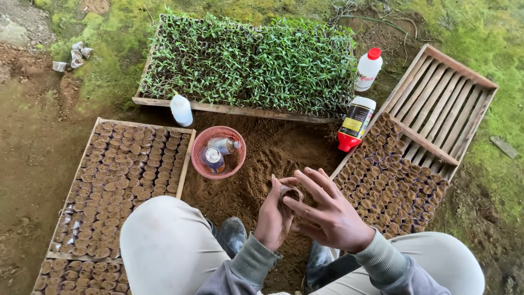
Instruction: The person scoops soil from a pile and packs it into small plastic cups arranged in wooden trays. They then place the filled cups into the trays and handle a small packet of seeds.
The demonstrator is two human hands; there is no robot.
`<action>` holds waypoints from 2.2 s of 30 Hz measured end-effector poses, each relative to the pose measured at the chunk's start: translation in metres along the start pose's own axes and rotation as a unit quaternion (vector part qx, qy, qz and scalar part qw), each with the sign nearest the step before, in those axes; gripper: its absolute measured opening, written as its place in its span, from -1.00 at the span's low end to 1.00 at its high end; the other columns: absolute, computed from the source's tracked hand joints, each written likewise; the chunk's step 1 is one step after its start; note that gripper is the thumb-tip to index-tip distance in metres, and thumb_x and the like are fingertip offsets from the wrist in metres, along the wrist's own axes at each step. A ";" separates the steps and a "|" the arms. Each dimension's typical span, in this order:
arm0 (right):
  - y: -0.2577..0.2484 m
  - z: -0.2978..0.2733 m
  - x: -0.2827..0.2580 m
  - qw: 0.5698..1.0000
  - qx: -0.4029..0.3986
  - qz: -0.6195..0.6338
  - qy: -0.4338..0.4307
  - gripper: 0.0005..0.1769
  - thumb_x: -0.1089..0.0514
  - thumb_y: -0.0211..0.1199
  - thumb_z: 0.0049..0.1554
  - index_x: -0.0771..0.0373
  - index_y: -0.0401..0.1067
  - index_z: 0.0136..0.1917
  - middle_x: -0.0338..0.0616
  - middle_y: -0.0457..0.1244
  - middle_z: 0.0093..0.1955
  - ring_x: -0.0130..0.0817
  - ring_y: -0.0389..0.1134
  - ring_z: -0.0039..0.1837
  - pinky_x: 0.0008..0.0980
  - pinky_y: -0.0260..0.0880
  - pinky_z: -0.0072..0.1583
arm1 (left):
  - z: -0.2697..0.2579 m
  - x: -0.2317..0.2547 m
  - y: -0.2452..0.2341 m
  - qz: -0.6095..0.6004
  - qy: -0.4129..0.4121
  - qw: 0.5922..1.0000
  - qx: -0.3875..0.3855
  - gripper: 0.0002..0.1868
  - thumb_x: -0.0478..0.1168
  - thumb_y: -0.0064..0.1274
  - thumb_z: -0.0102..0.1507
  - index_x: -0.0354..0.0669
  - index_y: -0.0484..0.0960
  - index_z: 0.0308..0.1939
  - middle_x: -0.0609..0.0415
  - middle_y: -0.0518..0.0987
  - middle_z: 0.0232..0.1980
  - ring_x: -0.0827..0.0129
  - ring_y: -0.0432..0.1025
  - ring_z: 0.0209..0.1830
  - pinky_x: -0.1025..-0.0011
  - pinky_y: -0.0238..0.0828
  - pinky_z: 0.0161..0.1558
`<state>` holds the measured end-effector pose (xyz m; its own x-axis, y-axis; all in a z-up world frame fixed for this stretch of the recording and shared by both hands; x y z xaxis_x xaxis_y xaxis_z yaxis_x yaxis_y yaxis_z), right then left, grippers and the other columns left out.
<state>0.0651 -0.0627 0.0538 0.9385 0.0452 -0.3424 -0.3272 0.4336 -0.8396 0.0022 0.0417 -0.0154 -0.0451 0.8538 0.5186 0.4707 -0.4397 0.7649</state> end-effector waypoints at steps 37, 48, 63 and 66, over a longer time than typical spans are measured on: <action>0.006 -0.001 0.001 0.998 -0.051 -0.038 0.012 -0.35 -0.27 0.18 0.23 0.10 0.29 0.44 0.25 -0.15 0.66 0.42 -0.18 0.66 0.47 -0.09 0.54 | -0.005 0.000 -0.002 0.107 -0.032 0.992 0.062 -0.27 0.32 -0.49 0.38 -0.16 0.58 0.10 0.12 0.54 -0.38 0.52 0.36 -0.58 0.57 0.28 -0.62; 0.007 -0.001 0.000 0.999 -0.036 -0.028 0.009 -0.39 -0.19 0.24 0.23 0.08 0.29 0.45 0.24 -0.18 0.67 0.38 -0.15 0.67 0.47 -0.07 0.55 | -0.007 0.001 -0.002 0.144 -0.053 0.986 0.072 -0.24 0.34 -0.53 0.35 -0.09 0.61 0.13 0.03 0.54 -0.35 0.43 0.27 -0.57 0.50 0.20 -0.66; 0.011 0.002 0.005 0.999 -0.018 -0.025 0.008 -0.35 -0.22 0.21 0.24 0.12 0.27 0.46 0.31 -0.13 0.64 0.39 -0.08 0.64 0.48 0.01 0.54 | -0.002 0.001 -0.009 0.095 -0.043 0.992 0.066 -0.23 0.33 -0.57 0.38 -0.15 0.62 0.02 -0.02 0.52 -0.29 0.31 0.38 -0.42 0.37 0.35 -0.48; 0.013 0.000 0.006 1.000 -0.012 -0.014 0.000 -0.34 -0.17 0.29 0.21 0.07 0.26 0.48 0.33 -0.16 0.66 0.41 -0.10 0.65 0.52 0.02 0.53 | -0.003 0.005 -0.004 0.104 -0.061 0.990 0.067 -0.20 0.32 -0.61 0.37 -0.19 0.61 0.01 -0.23 0.65 -0.05 0.03 0.58 -0.12 0.10 0.62 -0.20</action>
<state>0.0666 -0.0568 0.0412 0.9470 0.0332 -0.3196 -0.3043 0.4125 -0.8586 -0.0029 0.0470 -0.0143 0.1683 0.7798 0.6029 0.5711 -0.5757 0.5852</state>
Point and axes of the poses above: each hand's wrist, its own z-axis towards the middle knuckle, its own y-axis out of the palm, x = y × z, the point moved 5 cm from there along z, towards the middle knuckle
